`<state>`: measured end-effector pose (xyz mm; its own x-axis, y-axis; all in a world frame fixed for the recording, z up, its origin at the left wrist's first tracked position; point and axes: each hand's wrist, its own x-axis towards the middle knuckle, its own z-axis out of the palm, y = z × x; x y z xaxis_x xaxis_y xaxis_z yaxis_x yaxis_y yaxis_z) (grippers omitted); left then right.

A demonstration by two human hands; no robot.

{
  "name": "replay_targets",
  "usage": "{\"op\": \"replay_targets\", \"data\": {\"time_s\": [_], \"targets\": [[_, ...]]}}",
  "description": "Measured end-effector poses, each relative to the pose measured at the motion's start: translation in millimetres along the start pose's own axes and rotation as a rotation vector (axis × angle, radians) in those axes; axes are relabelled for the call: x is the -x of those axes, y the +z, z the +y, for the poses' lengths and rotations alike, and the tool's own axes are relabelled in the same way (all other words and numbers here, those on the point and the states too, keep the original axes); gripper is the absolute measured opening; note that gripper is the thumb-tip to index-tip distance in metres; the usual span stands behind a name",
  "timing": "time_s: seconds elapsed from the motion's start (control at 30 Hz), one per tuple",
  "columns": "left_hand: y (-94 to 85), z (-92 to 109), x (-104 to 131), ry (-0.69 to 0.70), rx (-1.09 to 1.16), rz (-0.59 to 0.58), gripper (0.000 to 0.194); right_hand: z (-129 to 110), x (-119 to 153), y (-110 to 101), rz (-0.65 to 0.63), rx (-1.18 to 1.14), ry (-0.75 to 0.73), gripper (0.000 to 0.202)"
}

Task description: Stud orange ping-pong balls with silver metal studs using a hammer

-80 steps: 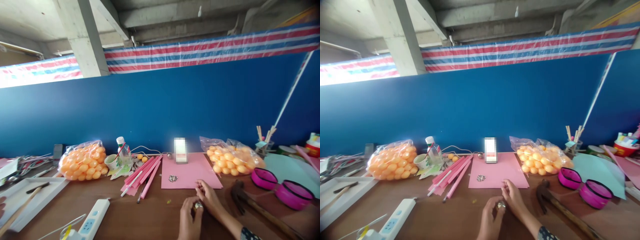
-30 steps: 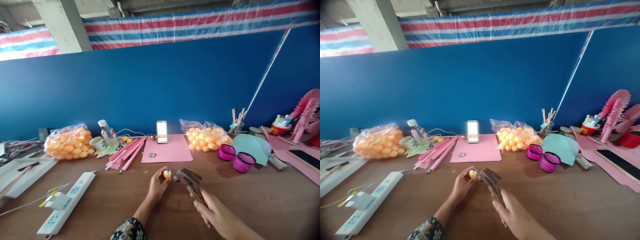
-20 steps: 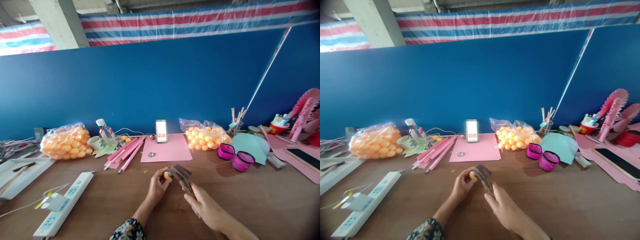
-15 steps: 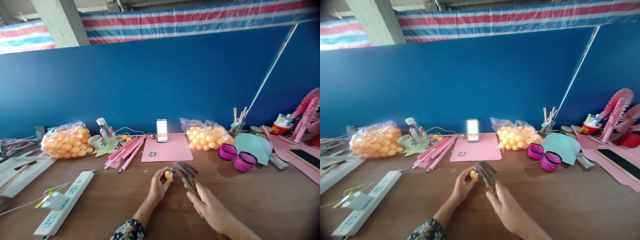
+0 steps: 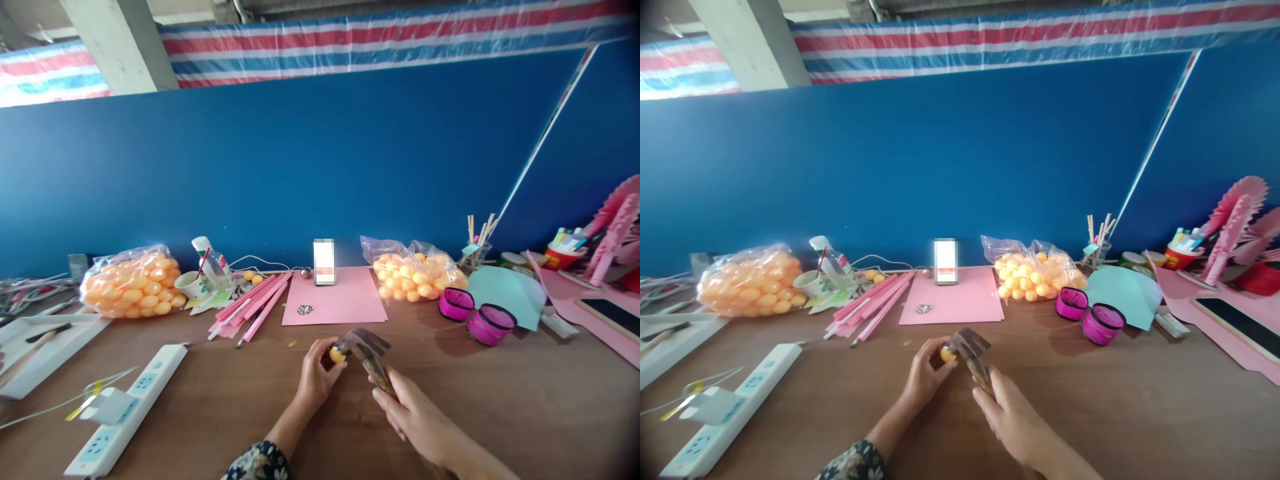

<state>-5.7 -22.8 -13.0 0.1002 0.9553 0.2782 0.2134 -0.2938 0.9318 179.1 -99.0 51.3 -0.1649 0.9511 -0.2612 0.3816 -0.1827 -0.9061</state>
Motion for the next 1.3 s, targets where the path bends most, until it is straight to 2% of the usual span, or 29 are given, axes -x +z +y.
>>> {"op": "replay_targets", "data": {"time_s": [0.13,0.27,0.37,0.53,0.8,1.0,1.17,1.3], "targets": [[-0.4,3,0,0.034,-0.065,0.024,0.037,-1,1,-2,-0.044,-0.081,-0.033,0.037],[0.9,1,2,-0.031,-0.095,0.001,0.036,0,3,-2,-0.045,-0.081,-0.045,0.033],[1.2,-2,3,-0.031,-0.077,-0.031,0.038,2,3,0,-0.037,-0.043,-0.039,0.030],[0.8,-2,2,-0.006,-0.017,0.010,0.040,1,5,0,-0.034,-0.098,-0.040,0.036],[0.0,-2,1,-0.007,0.001,-0.023,0.042,10,-2,5,-0.040,-0.132,-0.035,0.035],[1.2,-6,1,-0.052,0.114,0.016,0.044,7,1,-1,-0.043,-0.170,-0.051,0.033],[0.7,-6,1,-0.057,0.114,0.022,0.041,10,1,6,-0.049,-0.199,-0.039,0.036],[0.4,-6,1,-0.113,0.123,0.006,0.043,10,-2,9,-0.035,-0.185,-0.032,0.038]]}}
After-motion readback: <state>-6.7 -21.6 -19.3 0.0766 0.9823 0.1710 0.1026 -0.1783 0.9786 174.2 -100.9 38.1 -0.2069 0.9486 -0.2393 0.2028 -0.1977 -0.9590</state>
